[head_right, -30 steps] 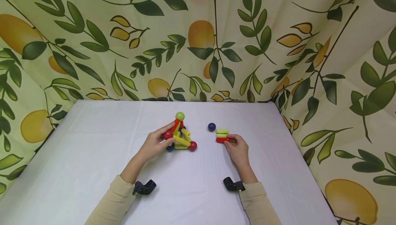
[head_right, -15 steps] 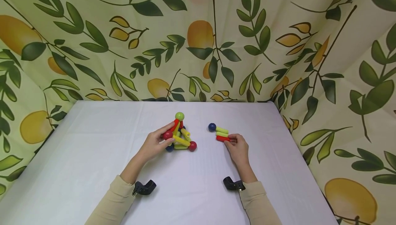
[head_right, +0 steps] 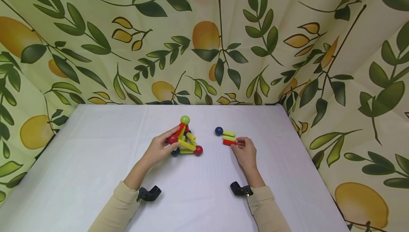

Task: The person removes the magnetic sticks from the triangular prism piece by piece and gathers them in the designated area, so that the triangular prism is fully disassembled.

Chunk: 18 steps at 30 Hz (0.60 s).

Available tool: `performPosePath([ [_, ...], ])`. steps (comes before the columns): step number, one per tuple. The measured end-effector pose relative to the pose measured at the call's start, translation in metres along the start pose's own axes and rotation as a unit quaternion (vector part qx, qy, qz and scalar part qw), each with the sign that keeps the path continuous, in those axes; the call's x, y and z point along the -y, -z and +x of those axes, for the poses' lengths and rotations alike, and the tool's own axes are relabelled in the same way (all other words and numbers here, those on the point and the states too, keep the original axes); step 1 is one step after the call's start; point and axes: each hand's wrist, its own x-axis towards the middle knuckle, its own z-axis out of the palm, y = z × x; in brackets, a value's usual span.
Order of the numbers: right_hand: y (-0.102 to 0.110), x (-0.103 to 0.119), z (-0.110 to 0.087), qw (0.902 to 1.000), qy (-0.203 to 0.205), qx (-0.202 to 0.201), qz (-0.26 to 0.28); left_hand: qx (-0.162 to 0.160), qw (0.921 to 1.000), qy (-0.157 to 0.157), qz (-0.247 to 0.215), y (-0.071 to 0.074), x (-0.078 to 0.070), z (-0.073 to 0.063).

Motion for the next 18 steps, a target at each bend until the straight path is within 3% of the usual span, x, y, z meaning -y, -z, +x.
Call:
performPosePath([
  [6, 0.0012, 0.0006, 0.0011, 0.9996, 0.002, -0.005, 0.027, -0.001, 1.0000, -0.004, 0.000, 0.0000, -0.0001, 0.0000],
  [18, 0.0041, 0.0100, -0.0025, 0.9954, 0.051, -0.016, 0.079, -0.005, 1.0000, -0.008, -0.002, -0.0005, 0.0005, -0.0002],
])
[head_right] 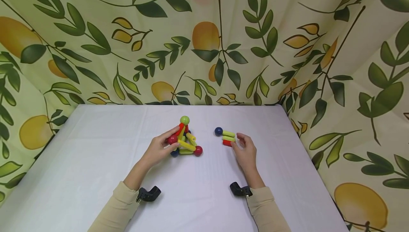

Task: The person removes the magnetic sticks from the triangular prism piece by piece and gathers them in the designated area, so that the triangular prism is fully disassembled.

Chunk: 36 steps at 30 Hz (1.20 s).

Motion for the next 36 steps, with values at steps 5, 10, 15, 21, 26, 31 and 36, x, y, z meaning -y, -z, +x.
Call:
performPosePath([
  [5, 0.000, 0.011, -0.004, 0.9984, 0.020, 0.028, 0.045, -0.001, 1.0000, -0.005, -0.004, 0.000, 0.000, 0.000],
  [10, -0.007, 0.023, -0.009, 0.9956, 0.037, 0.065, 0.057, 0.003, 1.0000, -0.004, -0.008, 0.001, -0.002, 0.000],
  [15, -0.022, 0.032, -0.013, 0.9893, 0.071, 0.103, 0.075, 0.005, 0.9999, 0.009, -0.009, 0.001, -0.002, 0.000],
  [21, -0.042, 0.049, -0.018, 0.9782, 0.094, 0.162, 0.091, 0.005, 0.9999, 0.010, -0.011, 0.001, 0.000, 0.000],
  [26, -0.055, 0.061, -0.018, 0.9702, 0.119, 0.185, 0.101, 0.007, 0.9998, 0.008, -0.013, 0.000, 0.001, 0.000],
  [31, -0.055, 0.094, -0.025, 0.9618, 0.137, 0.210, 0.109, 0.006, 0.9998, 0.012, -0.013, 0.000, 0.001, 0.000],
  [36, -0.066, 0.094, -0.022, 0.9605, 0.134, 0.220, 0.106, 0.004, 0.9999, 0.009, -0.013, 0.000, 0.001, 0.000],
])
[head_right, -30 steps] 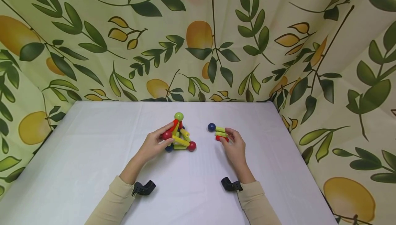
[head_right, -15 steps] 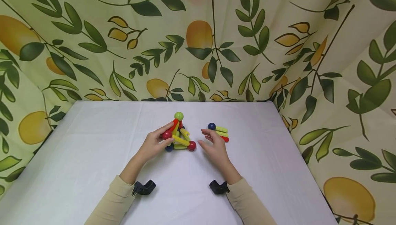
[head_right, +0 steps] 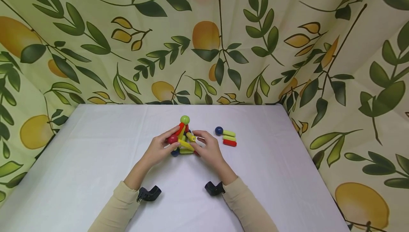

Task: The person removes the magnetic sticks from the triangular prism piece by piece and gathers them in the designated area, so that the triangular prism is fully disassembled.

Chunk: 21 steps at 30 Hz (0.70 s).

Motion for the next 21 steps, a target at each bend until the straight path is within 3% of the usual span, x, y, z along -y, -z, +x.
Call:
performPosePath([
  [3, -0.004, -0.013, 0.005, 0.9999, 0.002, -0.006, -0.009, -0.002, 1.0000, 0.000, 0.000, 0.000, 0.000, 0.000],
  [12, -0.004, -0.015, 0.007, 0.9980, 0.013, -0.014, -0.060, -0.002, 1.0000, 0.004, 0.007, 0.000, 0.000, 0.000],
  [18, -0.003, -0.015, 0.006, 0.9907, 0.004, -0.045, -0.128, 0.001, 0.9999, 0.007, 0.008, 0.000, 0.000, 0.000],
  [21, -0.004, -0.015, 0.006, 0.9899, 0.004, -0.063, -0.127, 0.002, 0.9999, 0.009, 0.008, 0.000, 0.000, 0.000],
])
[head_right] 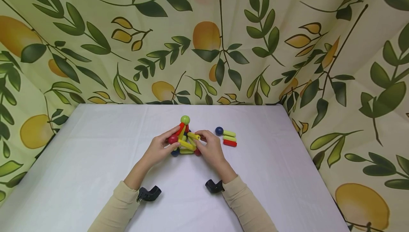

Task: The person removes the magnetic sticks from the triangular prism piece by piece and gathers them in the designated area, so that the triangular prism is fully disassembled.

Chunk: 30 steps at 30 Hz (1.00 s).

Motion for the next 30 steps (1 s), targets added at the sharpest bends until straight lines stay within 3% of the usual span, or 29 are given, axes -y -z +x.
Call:
performPosePath([
  [7, -0.002, -0.008, -0.001, 0.9984, -0.014, -0.052, 0.020, -0.001, 1.0000, -0.005, 0.002, 0.000, -0.001, -0.001],
  [13, 0.008, -0.012, 0.003, 0.9915, -0.051, -0.090, 0.079, -0.002, 1.0000, -0.003, 0.007, 0.000, -0.002, -0.001],
  [18, 0.030, -0.016, 0.009, 0.9891, -0.066, -0.083, 0.103, -0.002, 1.0000, 0.000, 0.007, -0.001, -0.002, -0.001],
  [24, 0.065, -0.037, 0.009, 0.9828, -0.113, -0.066, 0.129, 0.000, 1.0000, -0.003, 0.005, -0.001, -0.002, 0.000],
  [30, 0.099, -0.063, 0.005, 0.9711, -0.154, -0.089, 0.159, -0.002, 1.0000, -0.003, 0.003, -0.001, -0.002, 0.000],
])
